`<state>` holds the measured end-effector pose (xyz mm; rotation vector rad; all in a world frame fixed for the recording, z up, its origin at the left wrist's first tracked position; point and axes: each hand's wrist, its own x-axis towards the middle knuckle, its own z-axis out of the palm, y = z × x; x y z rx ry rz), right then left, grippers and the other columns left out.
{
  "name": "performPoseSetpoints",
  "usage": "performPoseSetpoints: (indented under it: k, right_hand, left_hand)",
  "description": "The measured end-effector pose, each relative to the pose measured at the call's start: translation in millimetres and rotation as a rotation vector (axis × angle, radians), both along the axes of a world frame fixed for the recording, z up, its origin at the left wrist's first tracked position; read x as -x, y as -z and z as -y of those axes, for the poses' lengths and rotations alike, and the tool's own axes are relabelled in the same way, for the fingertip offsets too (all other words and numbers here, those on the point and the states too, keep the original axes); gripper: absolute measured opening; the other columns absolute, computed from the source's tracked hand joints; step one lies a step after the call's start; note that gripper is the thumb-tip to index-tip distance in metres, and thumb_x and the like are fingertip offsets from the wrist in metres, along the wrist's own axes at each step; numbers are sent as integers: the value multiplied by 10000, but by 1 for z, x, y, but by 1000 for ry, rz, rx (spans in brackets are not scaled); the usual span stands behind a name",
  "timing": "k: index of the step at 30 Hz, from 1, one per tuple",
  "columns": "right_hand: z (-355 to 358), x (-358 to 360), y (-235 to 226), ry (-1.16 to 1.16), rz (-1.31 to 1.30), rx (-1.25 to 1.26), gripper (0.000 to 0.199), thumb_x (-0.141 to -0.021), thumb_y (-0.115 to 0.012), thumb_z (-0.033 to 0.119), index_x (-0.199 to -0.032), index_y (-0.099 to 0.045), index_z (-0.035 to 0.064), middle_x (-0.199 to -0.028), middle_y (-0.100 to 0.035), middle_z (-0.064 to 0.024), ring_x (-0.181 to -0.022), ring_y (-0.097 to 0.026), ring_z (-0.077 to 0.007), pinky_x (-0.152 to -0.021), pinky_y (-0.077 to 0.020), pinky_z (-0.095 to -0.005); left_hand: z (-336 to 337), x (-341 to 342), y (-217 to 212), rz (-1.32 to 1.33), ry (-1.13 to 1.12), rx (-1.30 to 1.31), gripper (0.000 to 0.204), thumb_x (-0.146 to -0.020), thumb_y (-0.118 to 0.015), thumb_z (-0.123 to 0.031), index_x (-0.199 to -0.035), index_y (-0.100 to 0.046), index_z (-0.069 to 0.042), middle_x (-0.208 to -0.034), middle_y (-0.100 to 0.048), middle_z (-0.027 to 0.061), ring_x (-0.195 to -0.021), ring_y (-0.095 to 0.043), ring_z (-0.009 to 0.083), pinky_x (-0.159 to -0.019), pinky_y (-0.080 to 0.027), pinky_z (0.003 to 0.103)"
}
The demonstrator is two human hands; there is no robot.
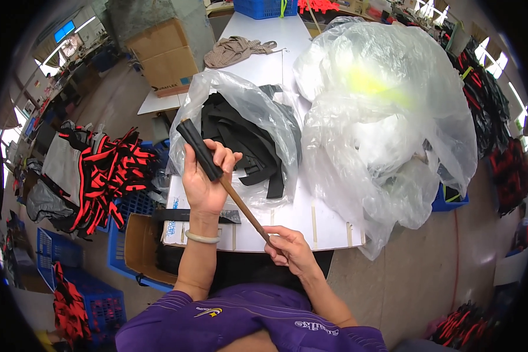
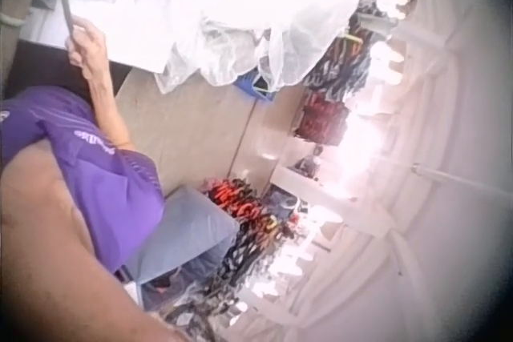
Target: Assembling black foam grips and components onto wooden sticks at a manufacturing facility workbench.
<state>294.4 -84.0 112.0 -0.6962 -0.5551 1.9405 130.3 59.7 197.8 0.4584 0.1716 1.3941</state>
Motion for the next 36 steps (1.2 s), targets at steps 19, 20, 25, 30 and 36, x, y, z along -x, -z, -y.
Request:
performPoseSetpoints:
  k: [19, 20, 25, 30, 36]
  right_hand:
    - [-5, 18, 14, 112, 64, 79, 302, -935, -540, 215, -1076, -601, -45, -582, -460, 4, -432, -328, -32, -376, -226, -168]
    - [-10, 15, 12, 94, 97, 86, 298, -934, -541, 215, -1078, -603, -39, -584, -461, 11, -432, -324, -27, -376, -223, -168]
    - [-19, 4, 3, 78, 451, -28, 268, -949, -515, 196, -1051, -619, -28, -608, -469, 24, -486, -368, -32, -419, -255, -160]
    - [-25, -12, 38, 246, 970, -182, 250, -906, -578, 195, -1019, -649, -16, -591, -506, 16, -540, -458, -58, -486, -368, -222]
    - [-86, 10, 43, 513, 1629, -689, 266, -797, -665, 148, -1048, -660, 59, -800, -587, -106, -714, -554, -250, -664, -459, -320]
  left_hand:
    - [-18, -5, 27, -545, -453, 31, 325, -933, -547, -289, -902, -609, 29, -762, -631, 93, -628, -603, 136, -576, -512, 254]
    - [-22, -1, 29, -533, -452, 56, 296, -931, -556, -266, -881, -606, 22, -786, -632, 94, -635, -603, 133, -568, -512, 255]
    - [-63, 46, 51, -352, -646, 201, 207, -905, -599, -209, -914, -566, -5, -825, -607, 76, -709, -602, 159, -608, -496, 271]
    - [-71, 106, 57, -48, -262, 236, 208, -900, -595, -226, -854, -518, -37, -691, -483, 22, -597, -438, 131, -566, -382, 273]
    - [-2, 56, 42, 313, 447, 289, 152, -883, -388, -87, -772, -487, -58, -569, -365, 5, -516, -349, 127, -491, -301, 259]
